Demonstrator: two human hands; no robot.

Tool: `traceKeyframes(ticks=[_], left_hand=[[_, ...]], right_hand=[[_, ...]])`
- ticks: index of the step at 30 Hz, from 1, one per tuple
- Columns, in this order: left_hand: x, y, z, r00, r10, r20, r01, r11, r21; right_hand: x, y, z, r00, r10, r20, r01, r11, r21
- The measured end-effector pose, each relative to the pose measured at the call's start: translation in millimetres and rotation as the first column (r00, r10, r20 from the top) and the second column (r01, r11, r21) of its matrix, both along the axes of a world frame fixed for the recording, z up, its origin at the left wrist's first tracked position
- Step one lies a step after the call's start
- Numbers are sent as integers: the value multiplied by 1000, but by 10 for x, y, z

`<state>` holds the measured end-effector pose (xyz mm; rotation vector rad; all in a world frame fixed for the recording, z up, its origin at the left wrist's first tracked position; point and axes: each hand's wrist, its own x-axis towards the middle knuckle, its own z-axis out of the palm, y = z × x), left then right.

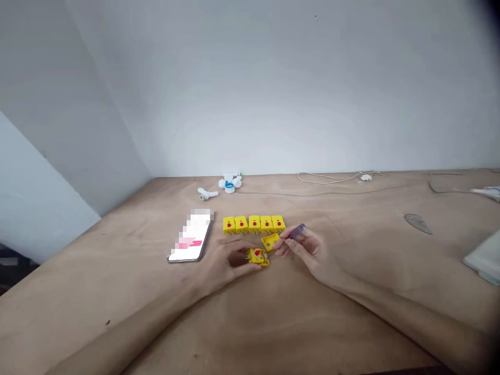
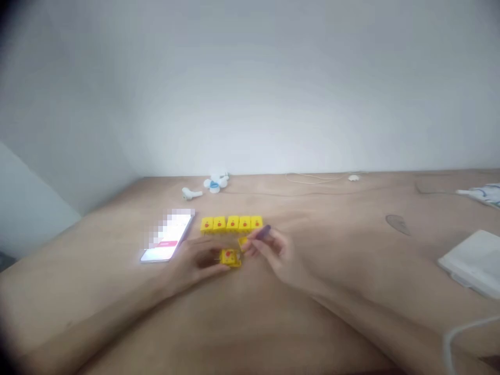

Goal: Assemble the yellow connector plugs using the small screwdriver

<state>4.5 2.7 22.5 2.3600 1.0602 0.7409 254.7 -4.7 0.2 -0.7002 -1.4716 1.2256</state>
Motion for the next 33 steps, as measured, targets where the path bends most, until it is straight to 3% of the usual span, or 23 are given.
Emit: traceKeyframes(ticks=[10, 19, 33], left_hand=[[3, 10, -74, 999, 14, 49, -13, 1000, -18], [-3, 26, -86, 999, 19, 50, -16, 999, -45], [14, 25, -98, 998, 33, 45, -32, 999, -29]], right_hand=[[-22, 72, 13, 986, -155, 53, 162, 975, -151], [2, -25, 32, 998, -27, 55, 26, 999, 23], [-39, 68, -24, 993, -120, 8, 120, 984, -132]])
